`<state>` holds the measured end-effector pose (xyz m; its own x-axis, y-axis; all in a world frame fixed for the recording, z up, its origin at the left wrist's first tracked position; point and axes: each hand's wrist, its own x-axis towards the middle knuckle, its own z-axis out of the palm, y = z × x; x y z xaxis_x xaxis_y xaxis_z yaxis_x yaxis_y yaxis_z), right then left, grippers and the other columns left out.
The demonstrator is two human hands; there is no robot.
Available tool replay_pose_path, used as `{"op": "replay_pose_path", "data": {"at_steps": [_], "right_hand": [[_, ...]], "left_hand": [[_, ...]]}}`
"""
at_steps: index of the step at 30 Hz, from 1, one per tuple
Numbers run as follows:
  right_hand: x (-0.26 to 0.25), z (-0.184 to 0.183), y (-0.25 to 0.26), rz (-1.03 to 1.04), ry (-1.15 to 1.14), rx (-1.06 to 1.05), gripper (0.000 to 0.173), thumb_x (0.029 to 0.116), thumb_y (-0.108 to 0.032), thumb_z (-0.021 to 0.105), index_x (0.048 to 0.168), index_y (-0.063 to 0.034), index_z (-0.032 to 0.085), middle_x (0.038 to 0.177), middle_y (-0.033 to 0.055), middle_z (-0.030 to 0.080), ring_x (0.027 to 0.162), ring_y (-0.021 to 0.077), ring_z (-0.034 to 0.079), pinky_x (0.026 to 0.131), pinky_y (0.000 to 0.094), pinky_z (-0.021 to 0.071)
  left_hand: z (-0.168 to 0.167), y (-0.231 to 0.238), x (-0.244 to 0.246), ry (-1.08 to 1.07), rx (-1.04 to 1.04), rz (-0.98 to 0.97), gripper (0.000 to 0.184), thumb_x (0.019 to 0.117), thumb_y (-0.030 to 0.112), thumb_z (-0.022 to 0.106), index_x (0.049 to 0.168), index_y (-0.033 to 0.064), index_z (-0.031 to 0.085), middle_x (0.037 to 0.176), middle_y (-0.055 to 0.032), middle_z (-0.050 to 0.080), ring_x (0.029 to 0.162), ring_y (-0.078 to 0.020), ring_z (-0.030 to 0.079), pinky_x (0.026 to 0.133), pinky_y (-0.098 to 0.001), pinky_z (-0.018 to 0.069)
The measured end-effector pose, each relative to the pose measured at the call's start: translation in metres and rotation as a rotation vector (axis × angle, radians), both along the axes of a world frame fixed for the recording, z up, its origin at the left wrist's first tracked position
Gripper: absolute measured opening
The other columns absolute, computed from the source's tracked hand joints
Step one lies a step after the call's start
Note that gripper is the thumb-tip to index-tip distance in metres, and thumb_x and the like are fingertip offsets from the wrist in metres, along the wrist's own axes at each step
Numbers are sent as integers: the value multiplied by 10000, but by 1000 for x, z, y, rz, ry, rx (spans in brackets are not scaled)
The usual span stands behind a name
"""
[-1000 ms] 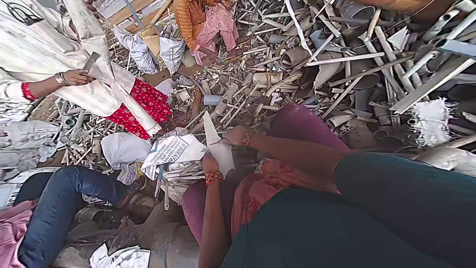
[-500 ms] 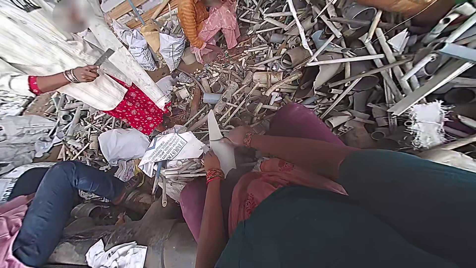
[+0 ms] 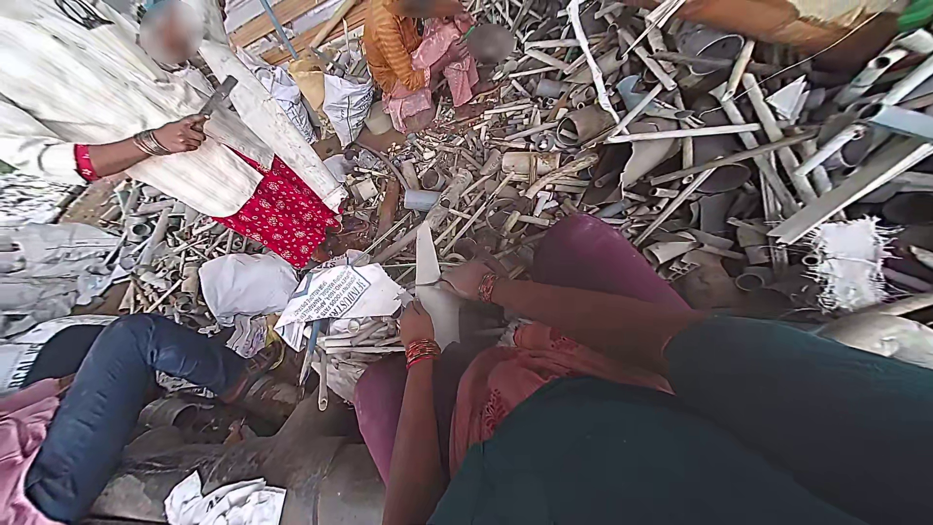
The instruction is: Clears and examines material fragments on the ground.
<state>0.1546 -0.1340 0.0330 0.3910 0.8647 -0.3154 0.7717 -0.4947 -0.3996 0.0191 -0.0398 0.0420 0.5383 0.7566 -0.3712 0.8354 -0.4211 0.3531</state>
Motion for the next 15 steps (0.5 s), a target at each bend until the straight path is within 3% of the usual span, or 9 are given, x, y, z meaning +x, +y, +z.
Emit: {"op": "replay_pose_path", "data": {"at_steps": [3,6,8,12,15], "right_hand": [[35,5,-1,-238,-25,8,624,1124,-482,279,1300,10,620,1208,267,680,1159,441,656,950,615,498],[55,10,-2,-367,-2,-41,662,1123,-492,242,1348,24,590,1292,292,645,1230,468,619,983,638,478],[45,14,0,-337,0,-64,676,1122,-499,220,1351,28,577,1303,294,636,1244,463,612,991,634,479],[7,3,2,-63,-15,-67,630,1126,-469,265,1322,30,595,1254,297,655,1209,470,626,986,639,471],[20,2,5,-116,-42,-64,645,1121,-495,266,1334,17,595,1255,289,661,1208,461,633,981,631,481]], "left_hand": [[2,-4,-1,19,-6,-36,539,1142,322,215,1396,-5,561,1351,-262,615,1294,-411,577,1073,-589,426],[2,-10,-2,57,-23,-89,522,1140,327,237,1429,20,546,1383,-235,607,1306,-389,575,1087,-582,422],[1,-9,1,54,-20,-82,524,1139,336,239,1421,30,557,1368,-228,620,1290,-385,589,1074,-582,438],[-3,-3,2,53,-33,-61,521,1138,330,234,1418,35,560,1368,-223,623,1290,-381,592,1071,-579,446],[-2,-2,2,51,-30,-52,519,1136,340,236,1414,49,565,1363,-213,629,1282,-373,601,1066,-579,452]]}}
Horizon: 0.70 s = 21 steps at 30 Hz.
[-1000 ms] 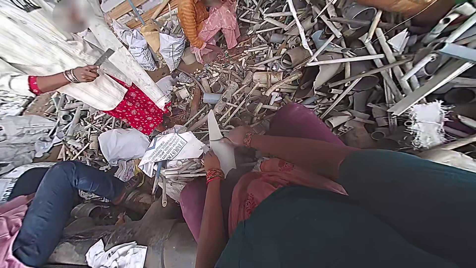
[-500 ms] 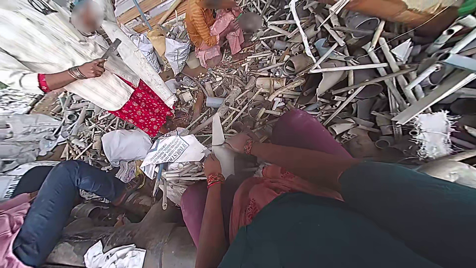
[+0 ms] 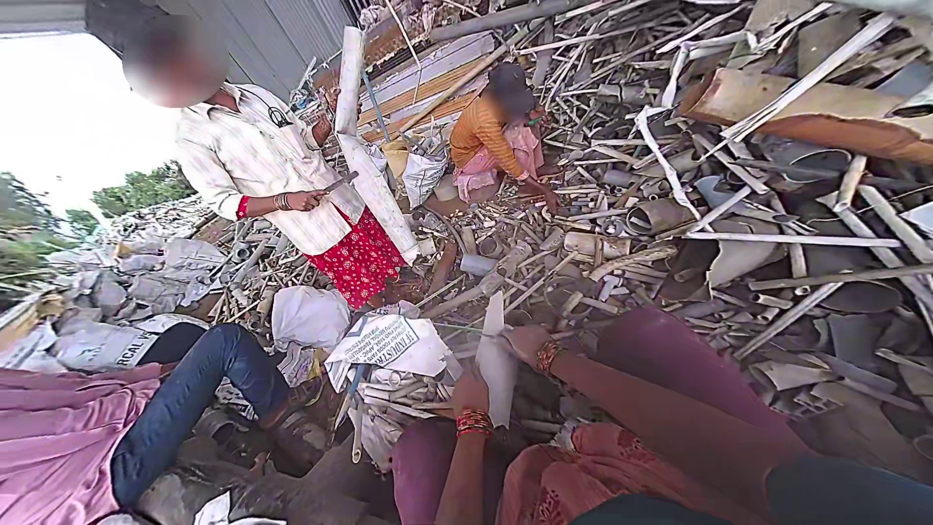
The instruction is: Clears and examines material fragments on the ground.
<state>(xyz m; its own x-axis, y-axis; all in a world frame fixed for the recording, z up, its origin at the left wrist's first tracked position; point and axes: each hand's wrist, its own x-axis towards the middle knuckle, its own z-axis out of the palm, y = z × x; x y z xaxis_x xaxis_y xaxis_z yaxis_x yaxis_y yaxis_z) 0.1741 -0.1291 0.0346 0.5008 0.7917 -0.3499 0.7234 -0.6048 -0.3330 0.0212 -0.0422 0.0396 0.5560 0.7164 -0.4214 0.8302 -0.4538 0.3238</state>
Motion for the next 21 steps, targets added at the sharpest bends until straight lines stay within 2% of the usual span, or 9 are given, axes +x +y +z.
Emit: {"op": "replay_pose_path", "data": {"at_steps": [3,5,7,12,15,19,21], "right_hand": [[41,6,-5,-241,4,5,676,1116,-518,229,1346,6,590,1301,275,650,1245,447,620,996,628,481],[55,10,-7,-322,13,15,690,1116,-518,224,1326,18,605,1316,273,646,1256,441,617,1002,625,480],[50,10,-8,-309,33,14,688,1116,-515,224,1326,18,605,1320,275,643,1258,438,617,1002,624,483],[19,4,-5,-43,34,-32,674,1117,-519,237,1352,2,595,1316,272,646,1260,437,615,1022,627,467],[40,9,-7,-157,3,2,688,1113,-535,225,1361,-1,581,1313,273,645,1256,442,615,1013,625,472],[61,4,-11,-362,-6,112,724,1113,-529,214,1396,31,575,1356,308,619,1290,479,587,1063,648,428],[52,4,-11,-308,6,70,707,1116,-521,198,1358,20,584,1326,287,636,1269,444,609,1036,620,463]], "left_hand": [[0,-5,-4,-26,2,-23,505,1134,335,254,1396,53,581,1348,-209,639,1262,-369,615,1052,-582,461],[0,-4,-5,-20,9,-57,504,1132,343,260,1408,66,578,1352,-205,637,1264,-366,614,1050,-583,465],[-2,-1,-5,-14,18,-79,511,1133,353,257,1408,66,578,1347,-203,641,1263,-365,614,1052,-578,465],[-6,5,-2,5,22,-60,513,1134,358,248,1398,68,579,1334,-204,648,1263,-368,615,1050,-578,466],[-1,1,-2,-23,36,-68,511,1132,360,261,1418,76,575,1347,-198,645,1266,-366,614,1059,-577,460],[2,-3,-7,-40,24,-112,522,1132,366,256,1411,63,577,1336,-207,647,1253,-372,620,1051,-583,464],[-2,1,-7,-46,25,-105,525,1132,372,256,1399,55,579,1329,-210,648,1249,-373,621,1045,-580,468]]}}
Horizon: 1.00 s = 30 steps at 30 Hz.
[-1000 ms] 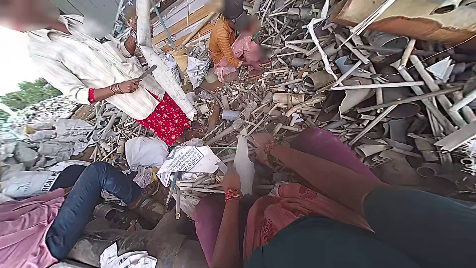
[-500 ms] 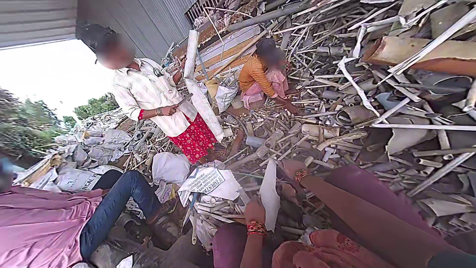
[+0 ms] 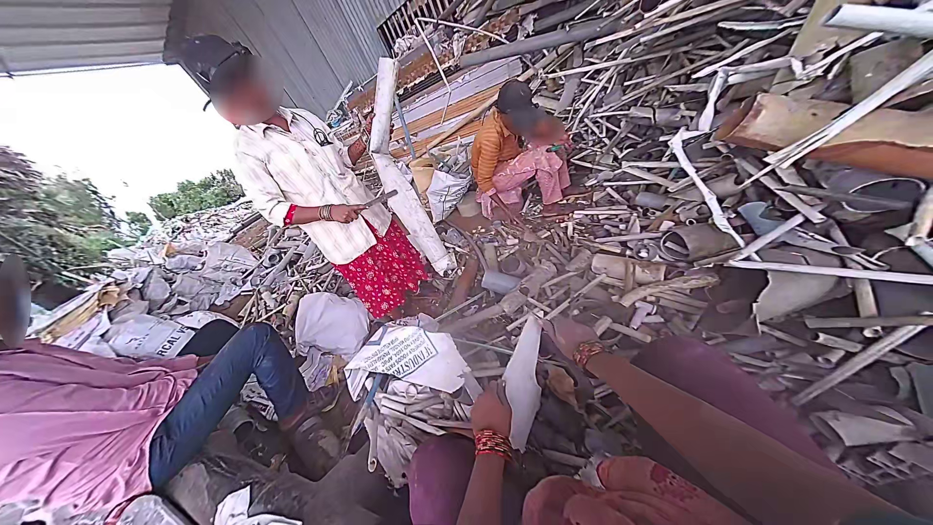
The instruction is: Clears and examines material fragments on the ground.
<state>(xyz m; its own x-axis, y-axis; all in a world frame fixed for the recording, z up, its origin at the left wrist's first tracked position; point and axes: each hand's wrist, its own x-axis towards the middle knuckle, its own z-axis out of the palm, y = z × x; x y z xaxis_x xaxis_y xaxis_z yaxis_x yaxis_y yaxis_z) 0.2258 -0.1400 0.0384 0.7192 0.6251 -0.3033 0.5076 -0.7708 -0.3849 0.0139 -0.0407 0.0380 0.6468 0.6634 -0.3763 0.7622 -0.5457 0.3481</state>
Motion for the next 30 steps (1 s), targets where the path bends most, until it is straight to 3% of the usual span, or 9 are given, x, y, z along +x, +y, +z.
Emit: {"op": "replay_pose_path", "data": {"at_steps": [4,8,9,11,15,18,21,25,30], "right_hand": [[-26,0,5,315,28,-139,667,1094,-558,334,1344,4,591,1320,275,636,1269,438,602,1029,629,459],[9,14,-5,-141,235,122,572,1123,-398,388,1353,94,569,1388,293,590,1347,390,552,1132,545,400],[22,16,-10,-354,349,332,557,1130,-372,384,1347,110,559,1306,279,621,1233,343,610,1078,484,443],[41,13,-15,-706,528,710,536,1140,-393,324,1306,69,539,999,167,623,786,209,624,741,374,532],[34,34,-33,-830,686,820,546,1154,-346,247,1499,38,426,1446,247,538,1230,309,601,1030,467,471],[32,17,-22,-763,612,715,551,1153,-363,265,1405,61,508,1319,269,570,1132,334,594,974,485,470],[20,30,-30,-618,651,609,558,1153,-356,260,1491,50,440,1500,267,485,1363,353,506,1127,497,384],[25,14,-19,-654,652,641,546,1150,-378,281,1420,26,529,1369,258,566,1207,335,574,1028,495,443],[16,21,-19,-620,693,610,575,1145,-412,276,1431,22,522,1446,248,541,1319,360,535,1084,540,414]], "left_hand": [[-17,13,1,-158,-129,182,518,1140,312,267,1373,-25,583,1382,-258,600,1332,-387,554,1129,-562,394],[-19,28,-4,-454,-254,579,561,1145,296,243,1356,-128,544,1414,-336,533,1382,-425,482,1170,-533,329],[-18,35,-8,-512,-269,664,572,1145,306,238,1363,-133,531,1413,-349,524,1381,-439,474,1166,-544,326],[-20,53,-21,-554,-285,773,581,1144,319,230,1392,-127,508,1430,-358,503,1394,-452,456,1168,-556,319],[-33,72,-35,-550,-302,917,604,1143,343,234,1387,-143,497,1427,-364,501,1386,-452,468,1154,-551,346],[-33,69,-28,-522,-290,862,587,1144,323,234,1397,-142,487,1459,-360,474,1411,-449,439,1172,-543,324],[-29,56,-19,-476,-277,743,564,1144,308,238,1403,-118,502,1466,-352,472,1421,-448,427,1178,-554,310],[-25,41,-10,-451,-291,643,556,1145,301,236,1398,-114,506,1454,-335,497,1414,-424,448,1182,-540,310],[-35,41,-10,-474,-314,617,549,1144,293,255,1364,-128,530,1418,-347,519,1391,-430,467,1171,-543,322]]}}
